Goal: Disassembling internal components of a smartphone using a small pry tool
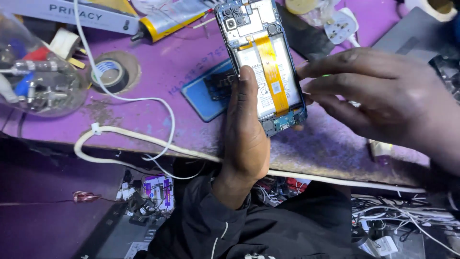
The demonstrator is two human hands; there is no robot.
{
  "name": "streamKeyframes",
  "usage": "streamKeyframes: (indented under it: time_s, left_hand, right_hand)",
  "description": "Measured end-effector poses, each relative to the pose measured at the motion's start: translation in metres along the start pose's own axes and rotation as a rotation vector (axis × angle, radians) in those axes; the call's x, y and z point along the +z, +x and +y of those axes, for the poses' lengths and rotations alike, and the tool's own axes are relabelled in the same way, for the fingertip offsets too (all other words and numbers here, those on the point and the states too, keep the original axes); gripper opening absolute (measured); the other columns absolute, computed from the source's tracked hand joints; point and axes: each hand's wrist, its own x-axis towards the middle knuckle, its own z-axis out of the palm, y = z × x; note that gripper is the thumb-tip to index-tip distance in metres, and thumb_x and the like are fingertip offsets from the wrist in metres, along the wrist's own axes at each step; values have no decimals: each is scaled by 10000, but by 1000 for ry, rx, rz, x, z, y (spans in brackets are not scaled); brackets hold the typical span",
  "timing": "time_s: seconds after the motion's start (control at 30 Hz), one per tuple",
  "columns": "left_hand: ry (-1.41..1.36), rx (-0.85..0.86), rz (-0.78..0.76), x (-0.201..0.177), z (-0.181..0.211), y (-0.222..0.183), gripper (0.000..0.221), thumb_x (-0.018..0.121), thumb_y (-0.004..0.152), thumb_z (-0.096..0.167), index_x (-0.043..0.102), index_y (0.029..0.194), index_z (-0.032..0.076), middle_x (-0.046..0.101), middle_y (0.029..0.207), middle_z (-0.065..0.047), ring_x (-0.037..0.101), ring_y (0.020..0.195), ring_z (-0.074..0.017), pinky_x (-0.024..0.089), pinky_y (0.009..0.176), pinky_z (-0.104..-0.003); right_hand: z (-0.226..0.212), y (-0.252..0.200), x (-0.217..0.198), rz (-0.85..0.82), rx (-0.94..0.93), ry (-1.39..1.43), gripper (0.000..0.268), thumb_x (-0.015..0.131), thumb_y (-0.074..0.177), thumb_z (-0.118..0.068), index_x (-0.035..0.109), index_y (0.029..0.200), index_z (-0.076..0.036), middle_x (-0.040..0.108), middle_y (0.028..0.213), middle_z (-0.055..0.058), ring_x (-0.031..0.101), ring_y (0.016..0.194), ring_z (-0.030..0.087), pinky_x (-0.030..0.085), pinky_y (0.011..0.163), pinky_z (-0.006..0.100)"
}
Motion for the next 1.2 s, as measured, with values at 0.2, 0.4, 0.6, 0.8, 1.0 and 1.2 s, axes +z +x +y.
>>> streamKeyframes:
  time_s: [0.2,0.4,0.6,0.8,1.0,1.2]
  left_hand:
    - [145,159,6,-2,-14,1,734,370,1008,537,423,1540,33,514,1555,-199,530,1393,-287,476,1073,-414]
    - [67,161,29,-10,-21,0,704,393,1032,497,432,1538,8,528,1533,-201,539,1389,-290,490,1084,-422]
    - [-22,131,33,-9,-20,-4,703,377,1043,476,401,1573,15,577,1468,-212,607,1292,-312,582,933,-436]
    - [-1,88,74,-11,-21,-3,718,382,1024,526,446,1549,40,647,1334,-194,671,1054,-283,597,691,-409]
    - [-15,51,119,-10,-21,-3,724,380,1007,554,498,1517,54,687,1270,-194,702,980,-295,607,608,-440]
    - [33,22,94,-10,-17,-5,765,346,989,601,539,1479,46,709,1216,-181,713,930,-286,605,601,-425]
  right_hand:
    - [20,1,14,48,-87,100,143,720,1004,-16,697,1104,85,722,1213,279,737,1050,368,587,889,455]
    - [29,-2,31,88,-101,149,145,737,1001,-29,715,1126,40,709,1236,251,729,1054,354,553,845,444]
    - [28,-3,37,112,-109,131,138,740,1009,-39,715,1107,54,707,1248,280,726,1078,389,553,877,474]
    - [29,-7,43,140,-91,111,160,711,1031,-80,726,1131,43,711,1272,284,694,1061,407,540,937,500]
    - [29,-8,43,172,-120,106,189,687,1023,-119,738,1089,50,722,1239,302,692,1040,427,532,911,512]
    - [26,-8,42,182,-133,91,169,683,1035,-97,748,1084,51,728,1235,310,700,1044,389,510,892,506]
